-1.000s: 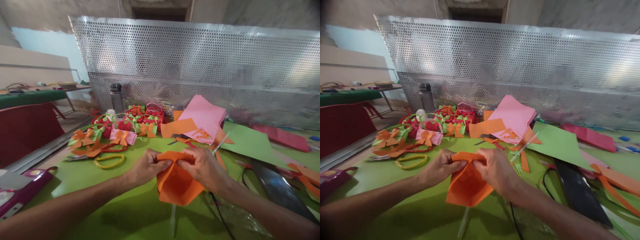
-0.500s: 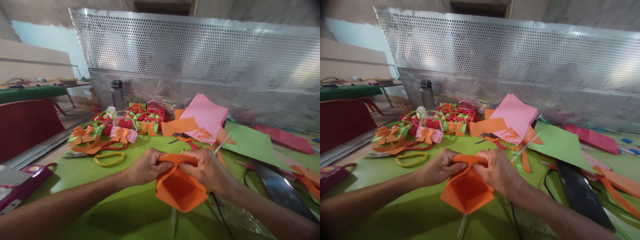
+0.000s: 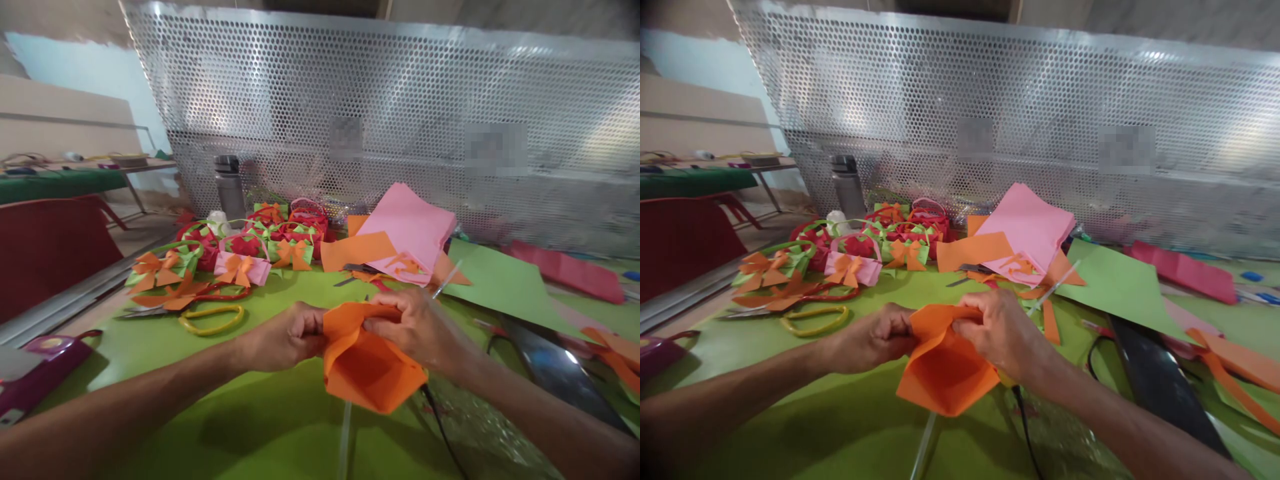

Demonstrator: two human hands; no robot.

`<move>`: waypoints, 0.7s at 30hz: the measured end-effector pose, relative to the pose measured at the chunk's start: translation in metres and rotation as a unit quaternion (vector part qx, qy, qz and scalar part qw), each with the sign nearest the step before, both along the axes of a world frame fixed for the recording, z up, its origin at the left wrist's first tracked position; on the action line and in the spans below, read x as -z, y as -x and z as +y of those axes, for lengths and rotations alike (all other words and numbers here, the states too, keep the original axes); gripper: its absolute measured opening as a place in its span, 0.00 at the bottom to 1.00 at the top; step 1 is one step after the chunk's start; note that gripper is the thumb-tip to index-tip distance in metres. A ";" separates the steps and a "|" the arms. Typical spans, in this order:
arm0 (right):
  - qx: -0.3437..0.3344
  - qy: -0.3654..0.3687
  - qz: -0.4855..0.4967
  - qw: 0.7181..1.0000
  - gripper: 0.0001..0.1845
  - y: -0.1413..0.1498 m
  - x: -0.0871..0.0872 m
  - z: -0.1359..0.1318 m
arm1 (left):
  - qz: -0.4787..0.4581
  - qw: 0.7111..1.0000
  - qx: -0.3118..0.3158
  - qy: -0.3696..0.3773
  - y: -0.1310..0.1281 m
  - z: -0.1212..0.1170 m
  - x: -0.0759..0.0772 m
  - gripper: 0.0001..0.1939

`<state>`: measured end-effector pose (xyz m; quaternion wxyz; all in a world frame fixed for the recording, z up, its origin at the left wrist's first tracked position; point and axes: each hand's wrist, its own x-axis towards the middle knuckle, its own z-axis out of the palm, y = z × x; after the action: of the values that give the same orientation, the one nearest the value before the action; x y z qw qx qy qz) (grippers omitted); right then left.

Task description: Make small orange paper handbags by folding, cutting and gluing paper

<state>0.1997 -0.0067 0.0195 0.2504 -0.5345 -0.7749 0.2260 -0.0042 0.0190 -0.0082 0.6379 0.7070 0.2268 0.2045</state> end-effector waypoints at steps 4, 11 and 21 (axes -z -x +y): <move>-0.012 0.005 -0.006 1.000 0.10 0.000 0.003 0.003 | 0.006 1.000 -0.002 0.012 0.004 0.000 0.004 0.09; -0.036 0.019 0.072 0.997 0.09 0.002 0.005 0.001 | -0.077 0.990 -0.019 0.119 0.012 -0.005 0.014 0.19; -0.058 0.089 0.297 0.949 0.12 0.002 0.008 0.012 | -0.213 0.940 -0.120 0.238 0.010 -0.026 0.019 0.12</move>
<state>0.1980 0.0053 0.0117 0.4069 -0.4174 -0.6718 0.4570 -0.0138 -0.0075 -0.0270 0.7918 0.4420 0.2109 0.3649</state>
